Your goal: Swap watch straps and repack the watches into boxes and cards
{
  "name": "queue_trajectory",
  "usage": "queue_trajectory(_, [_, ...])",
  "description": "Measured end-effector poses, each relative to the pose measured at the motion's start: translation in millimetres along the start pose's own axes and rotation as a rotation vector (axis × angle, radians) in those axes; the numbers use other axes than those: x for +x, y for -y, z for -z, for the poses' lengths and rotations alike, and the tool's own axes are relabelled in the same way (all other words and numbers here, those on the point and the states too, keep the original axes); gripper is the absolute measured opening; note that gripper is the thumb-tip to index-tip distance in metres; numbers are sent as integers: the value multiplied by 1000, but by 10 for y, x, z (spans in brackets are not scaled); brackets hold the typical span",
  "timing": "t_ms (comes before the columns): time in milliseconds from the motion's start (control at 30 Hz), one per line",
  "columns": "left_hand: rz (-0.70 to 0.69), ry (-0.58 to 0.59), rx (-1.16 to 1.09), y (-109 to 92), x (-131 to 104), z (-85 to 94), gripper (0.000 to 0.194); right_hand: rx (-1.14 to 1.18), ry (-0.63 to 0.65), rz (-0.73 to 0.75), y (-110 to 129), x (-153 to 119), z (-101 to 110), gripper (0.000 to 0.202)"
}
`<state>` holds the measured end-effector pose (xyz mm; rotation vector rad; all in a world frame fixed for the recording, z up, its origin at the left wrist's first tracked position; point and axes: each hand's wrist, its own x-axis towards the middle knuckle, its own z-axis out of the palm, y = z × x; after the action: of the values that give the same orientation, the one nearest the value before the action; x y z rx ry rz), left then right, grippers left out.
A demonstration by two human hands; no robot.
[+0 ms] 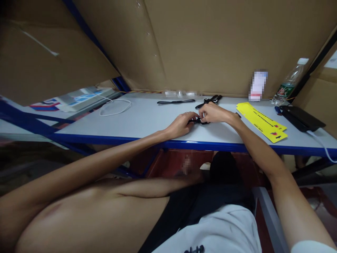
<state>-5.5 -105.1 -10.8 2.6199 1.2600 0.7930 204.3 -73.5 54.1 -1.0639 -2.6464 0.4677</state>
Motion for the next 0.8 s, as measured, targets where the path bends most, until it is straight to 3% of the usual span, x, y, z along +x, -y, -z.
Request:
queue_trajectory(200, [81,63,124,-161,61,17,34,25,12,31,-69,34,-32,11])
queue_trajectory(800, [231,55,144,-286,177,-26,42,-119,-65,32,15,23,-46,16])
